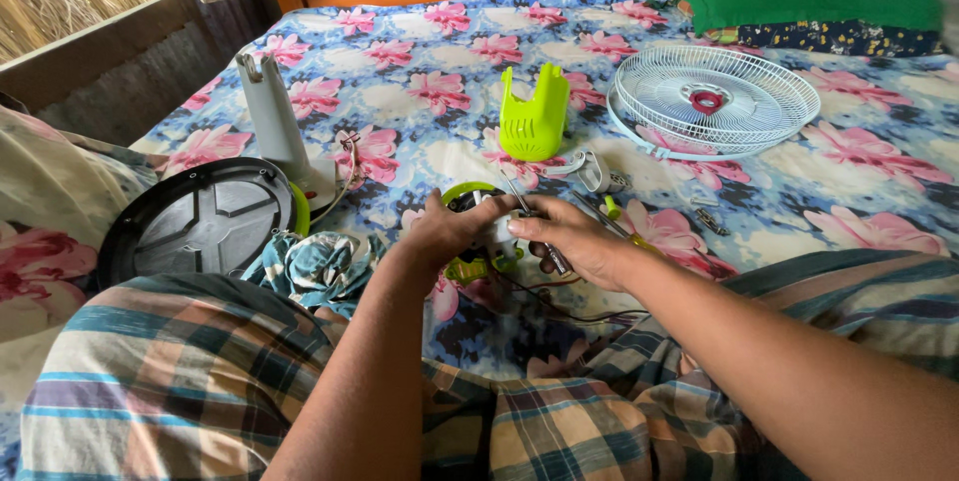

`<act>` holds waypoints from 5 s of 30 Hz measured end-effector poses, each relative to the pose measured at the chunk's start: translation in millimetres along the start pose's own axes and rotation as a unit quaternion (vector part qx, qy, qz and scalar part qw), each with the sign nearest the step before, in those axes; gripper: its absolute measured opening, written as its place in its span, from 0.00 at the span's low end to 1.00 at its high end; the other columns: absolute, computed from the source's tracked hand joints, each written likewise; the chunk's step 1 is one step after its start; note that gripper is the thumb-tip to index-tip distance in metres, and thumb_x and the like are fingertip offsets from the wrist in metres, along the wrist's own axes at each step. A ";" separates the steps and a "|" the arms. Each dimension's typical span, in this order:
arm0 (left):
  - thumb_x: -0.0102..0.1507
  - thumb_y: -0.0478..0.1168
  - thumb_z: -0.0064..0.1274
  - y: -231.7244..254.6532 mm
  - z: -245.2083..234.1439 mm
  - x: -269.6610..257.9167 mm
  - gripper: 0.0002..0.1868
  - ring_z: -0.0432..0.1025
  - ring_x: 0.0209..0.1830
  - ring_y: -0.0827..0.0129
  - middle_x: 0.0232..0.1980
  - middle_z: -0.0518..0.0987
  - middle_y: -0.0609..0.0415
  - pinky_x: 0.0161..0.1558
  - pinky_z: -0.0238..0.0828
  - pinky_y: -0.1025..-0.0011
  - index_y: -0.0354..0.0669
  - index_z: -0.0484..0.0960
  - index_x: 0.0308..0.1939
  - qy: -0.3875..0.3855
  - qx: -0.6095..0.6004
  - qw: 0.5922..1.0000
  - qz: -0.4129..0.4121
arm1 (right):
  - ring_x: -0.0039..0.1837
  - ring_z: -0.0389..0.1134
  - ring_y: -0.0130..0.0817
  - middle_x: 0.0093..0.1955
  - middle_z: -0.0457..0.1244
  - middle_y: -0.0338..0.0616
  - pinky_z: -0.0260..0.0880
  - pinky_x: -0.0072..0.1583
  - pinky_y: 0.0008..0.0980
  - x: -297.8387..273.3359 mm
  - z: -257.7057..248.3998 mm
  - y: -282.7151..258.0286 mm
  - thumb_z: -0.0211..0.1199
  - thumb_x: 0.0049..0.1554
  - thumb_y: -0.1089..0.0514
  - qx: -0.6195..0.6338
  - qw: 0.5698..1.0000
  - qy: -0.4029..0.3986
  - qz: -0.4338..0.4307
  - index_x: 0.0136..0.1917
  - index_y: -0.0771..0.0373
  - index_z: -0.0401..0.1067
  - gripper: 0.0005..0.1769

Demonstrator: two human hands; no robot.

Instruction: The person sits on a bed and works on a disassembled electric fan. They use a wrench to tighten a nut on a white plastic component, then attempt to fit it onto the motor assembly. The person repeatedly removes and repositions the component while adjusting the nut.

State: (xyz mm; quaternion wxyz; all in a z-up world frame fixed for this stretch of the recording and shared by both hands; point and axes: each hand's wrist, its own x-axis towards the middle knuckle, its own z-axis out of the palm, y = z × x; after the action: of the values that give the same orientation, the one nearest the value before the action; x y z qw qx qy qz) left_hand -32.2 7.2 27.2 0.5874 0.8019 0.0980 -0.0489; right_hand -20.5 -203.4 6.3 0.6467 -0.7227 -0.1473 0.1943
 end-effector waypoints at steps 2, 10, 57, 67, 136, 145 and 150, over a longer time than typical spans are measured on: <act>0.43 0.65 0.68 5.3 -4.9 -2.1 0.63 0.77 0.55 0.55 0.60 0.78 0.36 0.54 0.76 0.57 0.33 0.59 0.71 -0.004 0.048 0.999 -0.017 | 0.55 0.61 0.28 0.57 0.63 0.38 0.62 0.51 0.31 1.0 2.2 1.5 0.68 0.51 0.40 -0.019 1.000 -0.003 -0.018 0.72 0.59 0.66 0.41; 0.42 0.70 0.64 8.6 -25.8 -9.4 0.56 0.77 0.55 0.52 0.58 0.82 0.37 0.53 0.75 0.57 0.40 0.77 0.67 -0.094 0.072 0.993 0.028 | 0.73 0.60 0.36 0.70 0.62 0.45 0.57 0.72 0.38 2.8 9.1 2.5 0.66 0.51 0.37 -0.108 0.991 -0.017 -0.078 0.75 0.58 0.64 0.44; 0.32 0.68 0.70 -4.6 5.9 -3.4 0.63 0.70 0.65 0.52 0.68 0.69 0.36 0.65 0.69 0.60 0.41 0.72 0.66 0.005 0.087 0.996 0.021 | 0.45 0.77 0.32 0.46 0.76 0.47 0.74 0.49 0.32 27.4 -115.5 56.7 0.70 0.49 0.62 -0.406 0.884 0.229 0.036 0.52 0.56 0.84 0.16; 0.35 0.72 0.71 4.9 9.3 -6.7 0.70 0.59 0.73 0.39 0.75 0.52 0.26 0.70 0.63 0.56 0.40 0.64 0.73 0.019 0.156 0.988 0.006 | 0.36 0.69 0.30 0.36 0.71 0.43 0.65 0.36 0.35 16.5 -97.2 55.7 0.69 0.47 0.65 -0.425 0.876 0.067 0.218 0.52 0.54 0.83 0.18; 0.36 0.77 0.67 8.7 16.8 -10.2 0.72 0.51 0.78 0.35 0.76 0.53 0.32 0.71 0.58 0.46 0.45 0.60 0.76 0.021 0.207 0.978 -0.018 | 0.41 0.69 0.23 0.43 0.73 0.40 0.67 0.42 0.25 55.0 -12.5 -38.6 0.69 0.53 0.57 -0.242 0.966 0.052 -0.077 0.48 0.63 0.84 0.11; 0.35 0.77 0.67 8.9 14.2 -14.2 0.71 0.51 0.77 0.35 0.77 0.52 0.33 0.72 0.58 0.47 0.47 0.61 0.75 0.024 0.193 0.981 -0.011 | 0.45 0.70 0.27 0.47 0.72 0.37 0.69 0.43 0.31 15.7 -143.9 12.3 0.59 0.58 0.58 -0.250 0.942 0.214 0.068 0.55 0.54 0.80 0.14; 0.35 0.77 0.68 11.8 14.2 -12.9 0.72 0.51 0.78 0.37 0.77 0.52 0.33 0.72 0.57 0.47 0.48 0.61 0.76 0.025 0.197 0.980 -0.017 | 0.43 0.70 0.33 0.44 0.72 0.40 0.65 0.44 0.39 14.9 -196.8 47.9 0.61 0.56 0.55 -0.240 0.911 0.275 0.192 0.50 0.55 0.78 0.09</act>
State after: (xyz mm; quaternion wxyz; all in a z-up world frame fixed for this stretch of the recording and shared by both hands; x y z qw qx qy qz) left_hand -41.7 -11.1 36.4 0.4140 0.9011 0.1152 -0.0574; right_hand 83.6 -375.0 -25.3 0.4192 -0.8952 0.1356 0.0673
